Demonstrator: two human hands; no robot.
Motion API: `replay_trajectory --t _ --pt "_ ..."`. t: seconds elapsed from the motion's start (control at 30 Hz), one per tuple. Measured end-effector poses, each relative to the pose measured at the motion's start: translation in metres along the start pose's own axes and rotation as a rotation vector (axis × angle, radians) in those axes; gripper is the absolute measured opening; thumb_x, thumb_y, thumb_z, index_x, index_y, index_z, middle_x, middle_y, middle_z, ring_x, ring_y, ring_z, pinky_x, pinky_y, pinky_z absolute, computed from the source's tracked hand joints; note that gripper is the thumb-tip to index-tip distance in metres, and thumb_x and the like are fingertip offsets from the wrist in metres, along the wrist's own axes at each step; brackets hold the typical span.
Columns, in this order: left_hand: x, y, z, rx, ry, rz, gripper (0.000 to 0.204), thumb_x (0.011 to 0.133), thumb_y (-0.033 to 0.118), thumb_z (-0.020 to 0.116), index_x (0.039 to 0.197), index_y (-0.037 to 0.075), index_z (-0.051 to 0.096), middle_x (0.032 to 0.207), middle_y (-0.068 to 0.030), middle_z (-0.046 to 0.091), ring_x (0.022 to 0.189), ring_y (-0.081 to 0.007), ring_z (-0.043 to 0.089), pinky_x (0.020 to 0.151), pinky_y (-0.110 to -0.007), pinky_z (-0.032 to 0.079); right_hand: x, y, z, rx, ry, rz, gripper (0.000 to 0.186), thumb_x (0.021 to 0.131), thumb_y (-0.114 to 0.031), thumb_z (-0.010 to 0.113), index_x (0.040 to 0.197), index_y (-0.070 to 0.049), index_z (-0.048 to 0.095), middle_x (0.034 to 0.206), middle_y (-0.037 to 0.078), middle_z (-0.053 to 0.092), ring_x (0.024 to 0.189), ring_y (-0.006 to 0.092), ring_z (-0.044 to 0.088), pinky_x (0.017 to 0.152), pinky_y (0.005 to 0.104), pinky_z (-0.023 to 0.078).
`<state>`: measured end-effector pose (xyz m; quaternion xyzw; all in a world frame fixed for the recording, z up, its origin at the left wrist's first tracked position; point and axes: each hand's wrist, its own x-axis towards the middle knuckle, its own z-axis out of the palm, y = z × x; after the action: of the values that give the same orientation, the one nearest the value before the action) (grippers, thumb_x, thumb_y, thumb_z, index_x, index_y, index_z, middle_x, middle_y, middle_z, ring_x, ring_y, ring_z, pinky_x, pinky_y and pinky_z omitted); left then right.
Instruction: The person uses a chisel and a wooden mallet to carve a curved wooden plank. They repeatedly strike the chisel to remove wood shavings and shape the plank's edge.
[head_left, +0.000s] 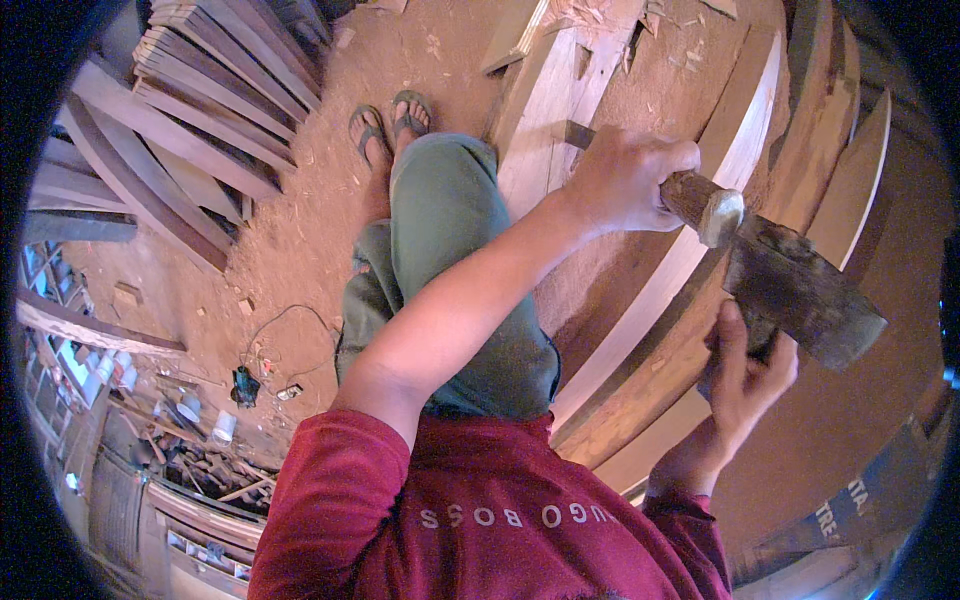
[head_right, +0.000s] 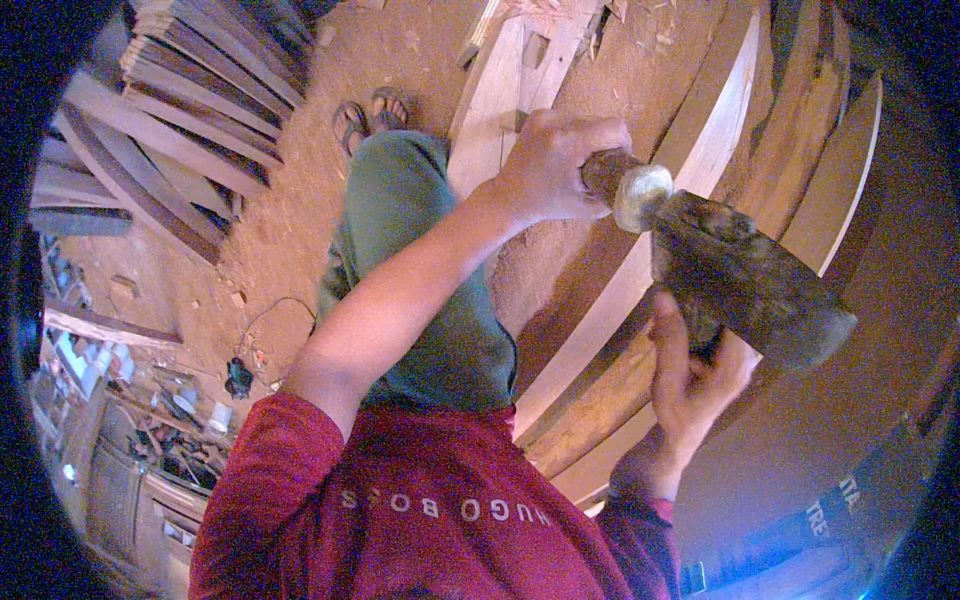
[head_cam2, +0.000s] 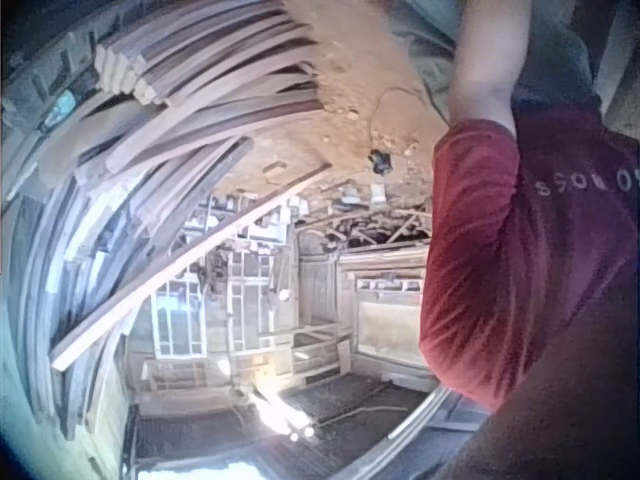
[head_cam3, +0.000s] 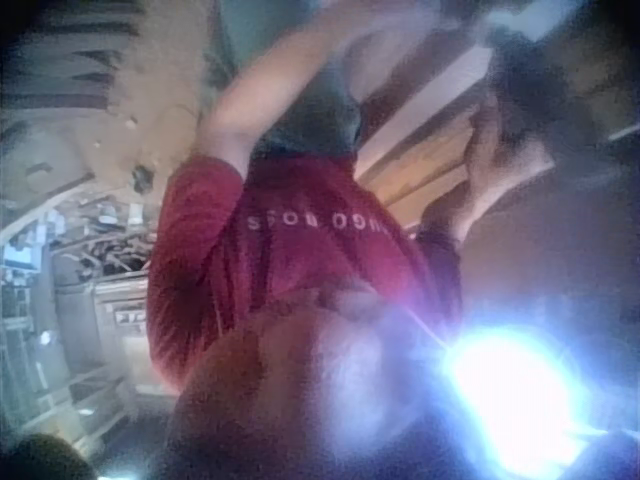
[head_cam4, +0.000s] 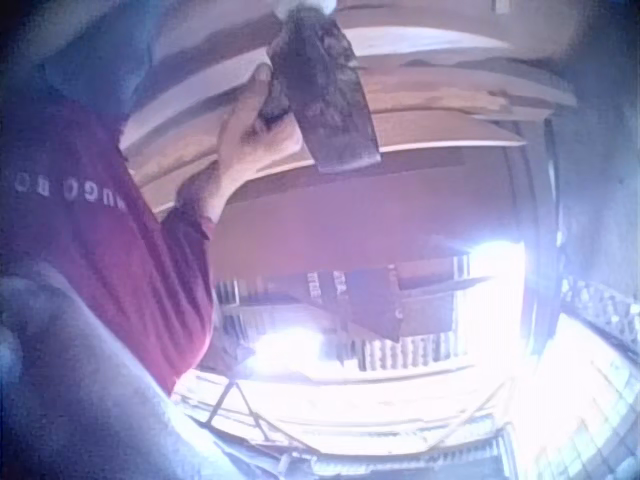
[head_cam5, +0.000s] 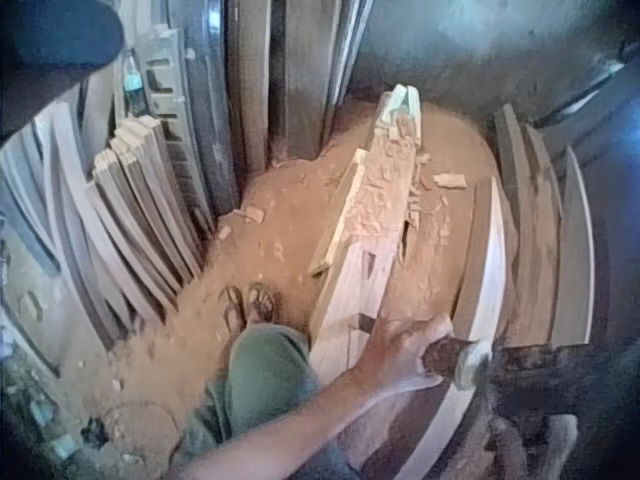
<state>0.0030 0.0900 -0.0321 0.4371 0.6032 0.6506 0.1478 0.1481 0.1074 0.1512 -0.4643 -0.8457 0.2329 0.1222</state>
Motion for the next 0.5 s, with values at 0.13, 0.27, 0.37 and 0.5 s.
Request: replay_trajectory --t 0.13,0.27,0.37,0.5 --pt "0.001 0.002 0.000 -0.054 -0.017 -0.020 0.030 0.061 0.026 0.078 0.077 0.013 0.056 0.061 -0.0085 0.060 0.058 -0.0292 0.064 0.053 -0.042 0.049 -0.008 -0.011 -0.014 0.584 0.208 0.007 0.016 0.086 -0.012 0.068 0.091 0.002 0.061 0.075 0.011 0.064 0.063 0.0182 0.061 0.060 0.0290 0.051" --pt "0.000 0.001 -0.001 -0.010 -0.028 -0.002 0.030 0.062 0.026 0.077 0.076 0.012 0.055 0.063 -0.0098 0.061 0.059 -0.0299 0.064 0.054 -0.042 0.049 -0.013 0.009 -0.007 0.125 -0.106 -0.158 0.022 0.087 -0.016 0.067 0.104 -0.002 0.062 0.089 0.013 0.065 0.078 0.0297 0.062 0.077 0.0420 0.049" --pt "-0.002 0.000 0.001 0.007 -0.049 -0.009 0.030 0.062 0.026 0.077 0.077 0.011 0.056 0.063 -0.0104 0.062 0.060 -0.0305 0.064 0.054 -0.042 0.049 -0.014 0.028 -0.004 -0.114 -0.234 0.016 0.028 0.088 -0.015 0.067 0.112 -0.002 0.062 0.101 0.015 0.067 0.093 0.0307 0.062 0.092 0.0417 0.044" --pt "-0.001 0.000 0.001 0.001 -0.045 -0.021 0.030 0.061 0.026 0.078 0.078 0.011 0.057 0.066 -0.0103 0.063 0.060 -0.0314 0.064 0.055 -0.043 0.050 -0.021 0.036 -0.006 0.145 -0.041 0.127 0.025 0.087 -0.010 0.067 0.108 0.004 0.061 0.090 0.013 0.068 0.078 0.0222 0.065 0.075 0.0329 0.051"
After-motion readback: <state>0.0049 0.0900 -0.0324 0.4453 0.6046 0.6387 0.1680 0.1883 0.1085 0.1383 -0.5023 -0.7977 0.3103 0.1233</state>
